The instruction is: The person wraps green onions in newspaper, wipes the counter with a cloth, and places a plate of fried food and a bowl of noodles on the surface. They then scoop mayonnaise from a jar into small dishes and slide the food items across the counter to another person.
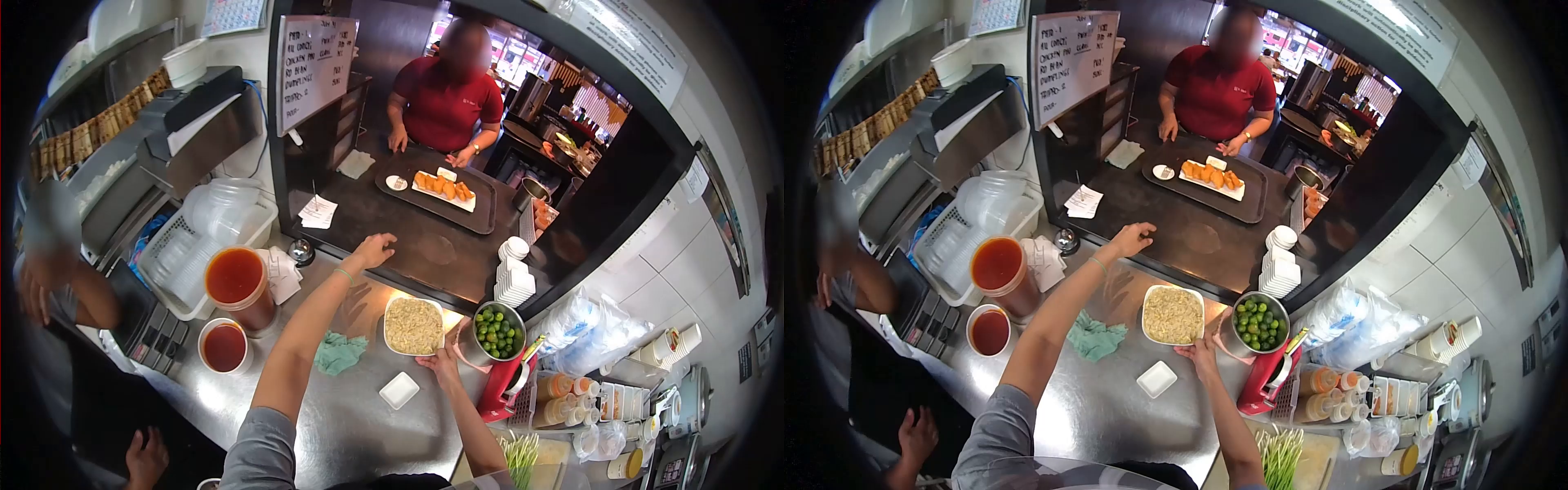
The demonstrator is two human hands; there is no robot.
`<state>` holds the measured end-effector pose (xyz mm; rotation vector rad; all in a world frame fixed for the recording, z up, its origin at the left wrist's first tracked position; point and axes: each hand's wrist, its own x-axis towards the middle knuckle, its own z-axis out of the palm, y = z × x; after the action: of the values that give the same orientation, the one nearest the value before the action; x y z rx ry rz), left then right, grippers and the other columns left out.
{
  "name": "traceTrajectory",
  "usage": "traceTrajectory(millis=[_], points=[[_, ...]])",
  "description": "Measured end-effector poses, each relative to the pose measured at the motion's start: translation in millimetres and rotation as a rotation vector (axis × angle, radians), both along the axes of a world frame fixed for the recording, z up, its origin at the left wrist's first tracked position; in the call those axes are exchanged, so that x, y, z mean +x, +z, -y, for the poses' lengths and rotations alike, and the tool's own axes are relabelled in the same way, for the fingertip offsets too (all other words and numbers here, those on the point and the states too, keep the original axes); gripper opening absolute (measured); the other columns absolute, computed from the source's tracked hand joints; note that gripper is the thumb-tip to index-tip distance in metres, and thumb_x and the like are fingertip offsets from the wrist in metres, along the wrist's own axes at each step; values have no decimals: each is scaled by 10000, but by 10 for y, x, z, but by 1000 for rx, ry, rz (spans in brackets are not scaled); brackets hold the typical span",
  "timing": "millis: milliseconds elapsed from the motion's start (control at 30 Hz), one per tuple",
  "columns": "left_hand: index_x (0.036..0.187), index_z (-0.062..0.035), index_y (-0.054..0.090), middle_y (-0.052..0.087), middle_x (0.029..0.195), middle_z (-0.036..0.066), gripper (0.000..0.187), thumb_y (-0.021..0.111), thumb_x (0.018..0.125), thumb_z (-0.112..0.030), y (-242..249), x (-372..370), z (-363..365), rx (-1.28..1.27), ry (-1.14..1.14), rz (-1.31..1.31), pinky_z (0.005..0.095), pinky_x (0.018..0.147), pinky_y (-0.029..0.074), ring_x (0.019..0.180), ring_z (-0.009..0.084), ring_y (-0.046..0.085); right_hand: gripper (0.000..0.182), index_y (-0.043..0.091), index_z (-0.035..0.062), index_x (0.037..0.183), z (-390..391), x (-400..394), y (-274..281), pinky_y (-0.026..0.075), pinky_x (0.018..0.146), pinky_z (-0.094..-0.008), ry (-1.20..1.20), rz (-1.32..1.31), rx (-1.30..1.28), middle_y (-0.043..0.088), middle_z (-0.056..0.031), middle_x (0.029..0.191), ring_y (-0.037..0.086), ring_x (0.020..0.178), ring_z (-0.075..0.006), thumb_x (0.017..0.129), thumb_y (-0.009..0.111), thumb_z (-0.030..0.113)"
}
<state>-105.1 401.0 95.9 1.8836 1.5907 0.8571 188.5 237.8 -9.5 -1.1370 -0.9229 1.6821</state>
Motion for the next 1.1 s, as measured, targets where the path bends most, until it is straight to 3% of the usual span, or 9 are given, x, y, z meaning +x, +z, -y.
traceTrajectory(millis=[267,367,567,600,767,900,933,1033,1100], points=[[1126,-42,545,641,867,123,359,599,772,-13,-579,255,-568,64,108,429,327,723,515,792,215,639,265,462,28,1162,292,16,231,458,488,-226,-160,203,237,609,-97,700,546,504,-120,905,500,81],[1082,1,553,633,757,113,272,569,810,0,-894,270,-695,126,174,613,285,587,536,672,151,645,179,539,18,1068,427,207,-94,398,451,-208,-181,602,359,600,-66,682,476,459,-84,902,511,75],[980,-2,583,613,805,85,172,552,884,-141,-996,232,-873,91,164,904,272,533,560,670,146,643,69,525,-9,871,463,154,-60,433,613,-301,-385,1033,788,542,-114,779,525,664,-223,867,540,58],[955,-2,584,601,779,74,182,545,893,-169,-975,232,-894,100,167,897,265,523,555,659,137,638,94,491,-5,801,478,129,-17,419,710,-342,-390,959,648,510,-148,823,508,789,-292,854,540,54],[708,26,529,569,650,79,333,515,917,-233,-901,234,-885,250,218,795,255,473,525,575,122,600,41,477,-6,810,470,221,-139,388,694,-401,-384,1203,624,480,-150,796,483,738,-306,820,513,10],[867,24,502,542,694,79,217,475,933,-180,-897,293,-824,406,301,666,254,491,494,552,130,577,131,456,-5,846,419,171,-71,385,702,-399,-506,1006,624,470,-167,778,476,737,-322,729,466,-62],[1031,17,464,532,846,109,151,474,890,-37,-883,271,-808,311,274,686,264,586,495,663,152,589,156,450,-4,854,385,176,-55,387,704,-399,-525,1028,634,469,-170,779,476,741,-326,711,456,-68],[1197,40,399,422,1129,177,514,456,702,164,-1224,258,-1078,740,270,560,305,841,467,990,236,523,169,432,0,857,390,220,-174,392,709,-398,-511,1065,614,468,-179,793,479,762,-343,701,447,-63],[1220,47,404,377,1208,184,546,502,688,123,-888,260,-779,650,219,486,316,871,473,997,273,522,83,459,-6,900,391,120,-70,399,745,-396,-572,1075,642,487,-199,817,495,805,-351,820,449,10]])
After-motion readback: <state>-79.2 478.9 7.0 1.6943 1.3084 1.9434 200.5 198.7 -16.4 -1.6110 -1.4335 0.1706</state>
